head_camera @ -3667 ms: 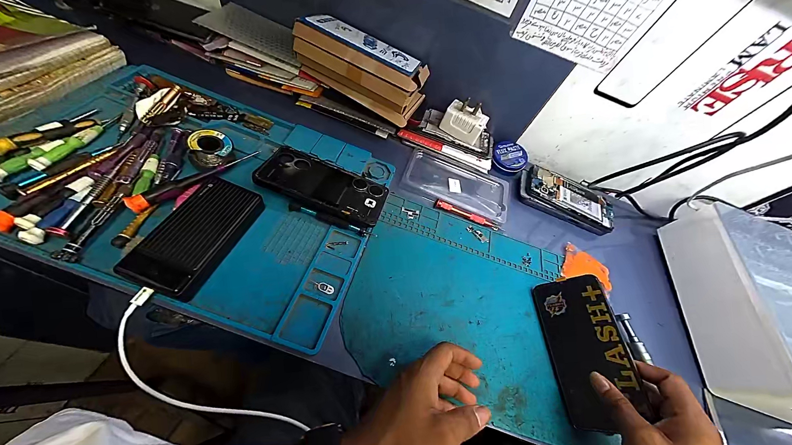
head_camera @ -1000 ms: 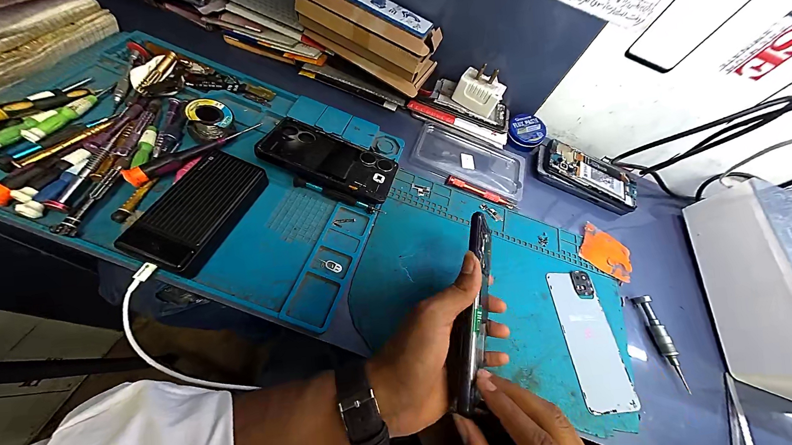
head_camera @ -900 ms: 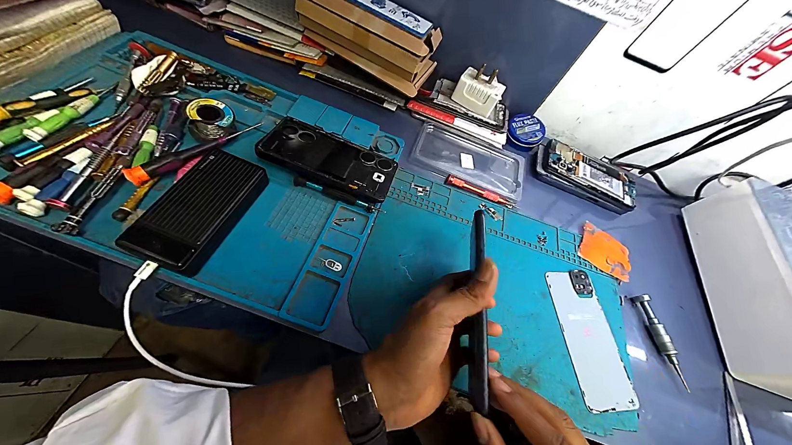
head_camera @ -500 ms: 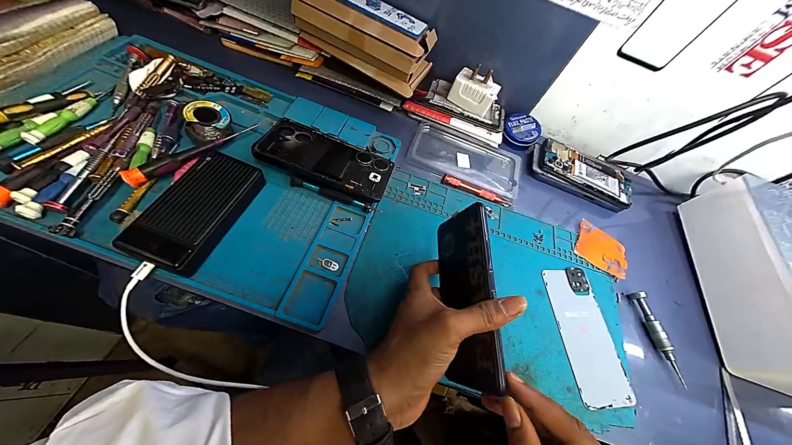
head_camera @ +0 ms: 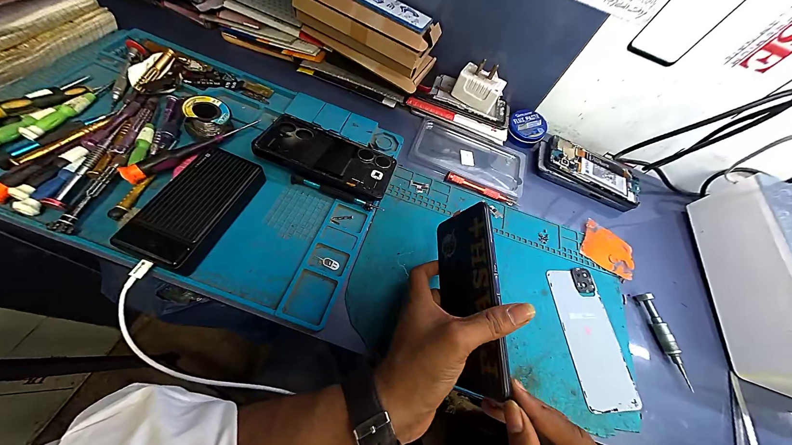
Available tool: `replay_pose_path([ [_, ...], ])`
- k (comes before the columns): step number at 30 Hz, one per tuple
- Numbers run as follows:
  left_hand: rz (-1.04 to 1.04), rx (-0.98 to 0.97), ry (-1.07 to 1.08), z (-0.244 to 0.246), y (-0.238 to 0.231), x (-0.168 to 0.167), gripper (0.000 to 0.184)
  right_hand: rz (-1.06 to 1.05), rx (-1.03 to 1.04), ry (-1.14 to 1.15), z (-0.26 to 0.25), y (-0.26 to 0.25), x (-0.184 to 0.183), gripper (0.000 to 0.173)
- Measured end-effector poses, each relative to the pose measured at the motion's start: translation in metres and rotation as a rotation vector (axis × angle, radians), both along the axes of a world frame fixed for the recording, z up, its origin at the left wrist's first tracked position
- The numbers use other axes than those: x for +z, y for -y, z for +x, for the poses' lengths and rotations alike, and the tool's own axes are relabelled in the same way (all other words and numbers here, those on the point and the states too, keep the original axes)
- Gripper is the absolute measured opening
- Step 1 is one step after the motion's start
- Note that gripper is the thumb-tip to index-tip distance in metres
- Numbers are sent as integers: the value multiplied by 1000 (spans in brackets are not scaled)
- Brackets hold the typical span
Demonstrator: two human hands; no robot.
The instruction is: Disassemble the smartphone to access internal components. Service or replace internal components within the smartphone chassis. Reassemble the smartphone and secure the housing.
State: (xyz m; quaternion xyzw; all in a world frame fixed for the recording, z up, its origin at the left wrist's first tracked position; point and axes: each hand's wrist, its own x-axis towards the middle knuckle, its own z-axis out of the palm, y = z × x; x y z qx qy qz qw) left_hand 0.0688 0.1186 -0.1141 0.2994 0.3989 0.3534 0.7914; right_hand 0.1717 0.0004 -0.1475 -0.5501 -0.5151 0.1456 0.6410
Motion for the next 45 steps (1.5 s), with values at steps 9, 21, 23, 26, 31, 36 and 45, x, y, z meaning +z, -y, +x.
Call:
replay_pose_path([
  [9,48,35,12,4,7,-4,87,-18,16,-63,3,2,-2,9],
  [21,88,24,-14,3,6,-6,90,-102,131,-157,11,4,5,13],
  [23,92,22,-5,3,6,-6,90,-136,165,-209,12,5,8,16],
  [26,98,24,-9,4,7,-8,91,-185,191,-274,13,6,14,21],
  [31,99,40,-9,5,8,-9,93,-236,207,-324,15,6,19,22],
  [36,139,48,22,6,10,-12,94,-271,176,-308,15,3,24,19],
  [45,182,25,78,3,10,-16,94,-286,165,-213,19,-9,32,15],
])
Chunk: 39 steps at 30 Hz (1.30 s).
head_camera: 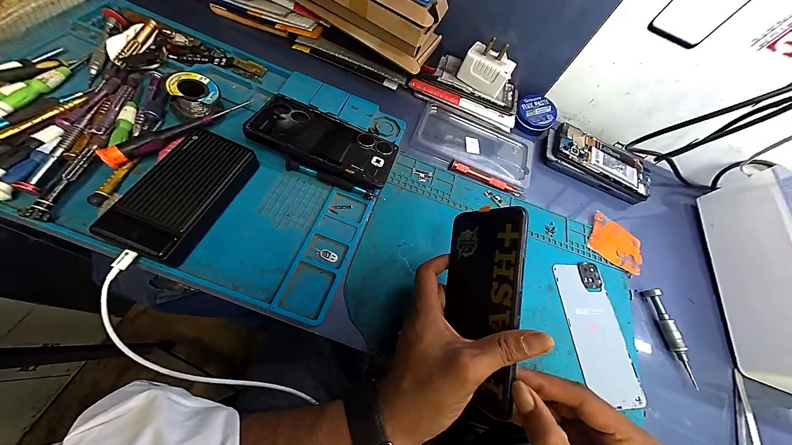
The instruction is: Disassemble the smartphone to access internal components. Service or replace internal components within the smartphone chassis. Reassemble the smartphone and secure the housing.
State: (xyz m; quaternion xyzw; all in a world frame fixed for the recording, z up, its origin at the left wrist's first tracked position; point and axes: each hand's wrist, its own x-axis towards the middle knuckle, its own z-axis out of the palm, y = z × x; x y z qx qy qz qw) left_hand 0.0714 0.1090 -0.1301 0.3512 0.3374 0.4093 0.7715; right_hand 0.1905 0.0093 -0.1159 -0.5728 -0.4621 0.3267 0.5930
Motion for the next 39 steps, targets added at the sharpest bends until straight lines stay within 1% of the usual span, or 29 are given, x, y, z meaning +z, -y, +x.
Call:
replay_pose_path([
  [1,7,-6,11,-1,0,-1,91,2,6,9,2,-2,1,16],
  [4,30,-51,55,-5,-1,-5,73,26,22,22,10,-11,1,21],
  [6,27,-87,104,-8,-4,-8,68,22,21,19,13,-18,3,23],
  [11,43,-140,126,-13,-9,-10,83,-23,32,22,18,-34,12,24],
  [14,52,-153,130,-13,-10,-11,87,-43,36,29,19,-42,18,22],
  [21,106,-160,156,-13,-9,-15,83,-127,65,-32,25,-47,26,19],
  [26,163,-138,127,-12,-7,-19,88,-181,84,-36,29,-48,30,16],
  [29,167,-137,115,-12,-7,-20,86,-210,76,-52,29,-50,33,16],
  [39,184,-128,71,-10,-7,-22,91,-231,61,-70,30,-55,34,14],
])
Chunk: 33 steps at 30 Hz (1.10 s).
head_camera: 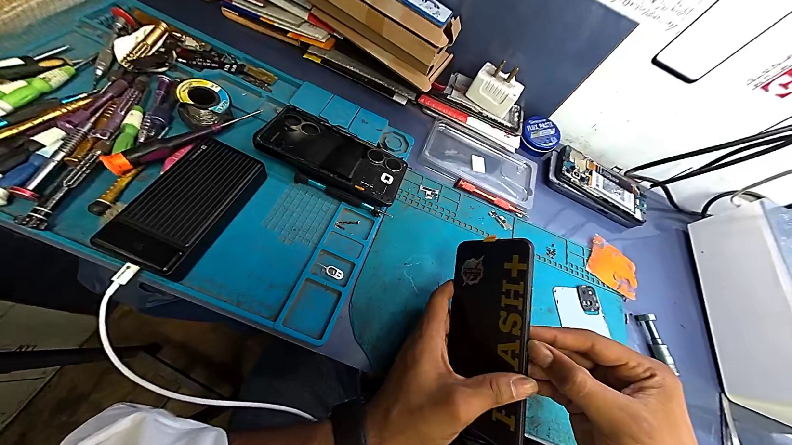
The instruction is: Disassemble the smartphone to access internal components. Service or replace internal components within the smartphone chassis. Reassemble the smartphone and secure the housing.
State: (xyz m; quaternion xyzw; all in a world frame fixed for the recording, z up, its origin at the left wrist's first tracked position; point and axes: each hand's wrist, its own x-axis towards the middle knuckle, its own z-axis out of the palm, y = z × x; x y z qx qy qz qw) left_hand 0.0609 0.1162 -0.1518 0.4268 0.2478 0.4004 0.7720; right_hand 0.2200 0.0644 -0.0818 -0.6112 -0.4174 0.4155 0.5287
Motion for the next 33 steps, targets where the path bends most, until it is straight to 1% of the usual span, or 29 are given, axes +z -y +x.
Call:
replay_pose_path([
  [5,9,10,1,0,0,-1,91,11,-26,3,-2,0,-1,14],
  [11,8,4,13,0,1,-1,94,53,-44,22,-5,-1,-3,18],
  [14,28,3,-7,0,1,-2,96,74,-63,48,-7,-2,-5,18],
  [19,52,-15,16,-1,1,-1,92,132,-85,122,-7,-5,-7,21],
  [27,78,-12,3,-1,2,-2,94,226,-127,233,-6,-18,-9,24],
  [30,132,3,-36,-1,2,-2,92,254,-125,254,-3,-25,-8,26],
  [33,166,-18,-53,-2,2,-2,95,275,-139,276,1,-34,-5,24],
])
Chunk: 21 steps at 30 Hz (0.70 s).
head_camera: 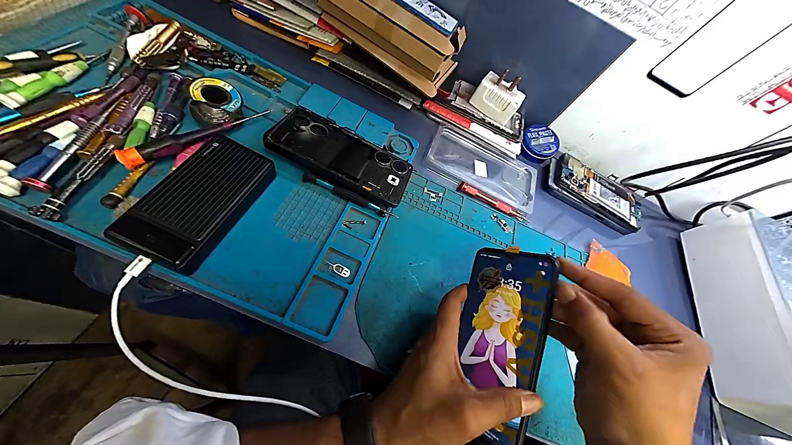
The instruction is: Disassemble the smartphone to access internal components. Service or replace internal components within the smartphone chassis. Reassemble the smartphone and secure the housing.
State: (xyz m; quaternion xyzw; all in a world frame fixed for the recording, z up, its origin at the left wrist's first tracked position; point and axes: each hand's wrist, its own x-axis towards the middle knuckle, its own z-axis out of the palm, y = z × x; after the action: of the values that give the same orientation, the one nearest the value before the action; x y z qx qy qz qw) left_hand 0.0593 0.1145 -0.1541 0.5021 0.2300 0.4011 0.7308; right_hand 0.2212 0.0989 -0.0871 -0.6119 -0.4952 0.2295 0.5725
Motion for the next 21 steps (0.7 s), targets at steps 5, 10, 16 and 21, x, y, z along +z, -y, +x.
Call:
replay_pose_path([
  [5,-12,-24,-10,-1,-1,1,95,-121,83,-10,2,-9,15,30],
  [10,26,-35,-48,-1,-1,2,99,-285,476,470,-46,-47,92,34],
  [16,58,-61,-122,-1,1,2,105,-254,498,474,-55,-44,93,38],
  [21,176,-97,-195,-4,2,4,105,-272,490,453,-64,-37,105,39],
])
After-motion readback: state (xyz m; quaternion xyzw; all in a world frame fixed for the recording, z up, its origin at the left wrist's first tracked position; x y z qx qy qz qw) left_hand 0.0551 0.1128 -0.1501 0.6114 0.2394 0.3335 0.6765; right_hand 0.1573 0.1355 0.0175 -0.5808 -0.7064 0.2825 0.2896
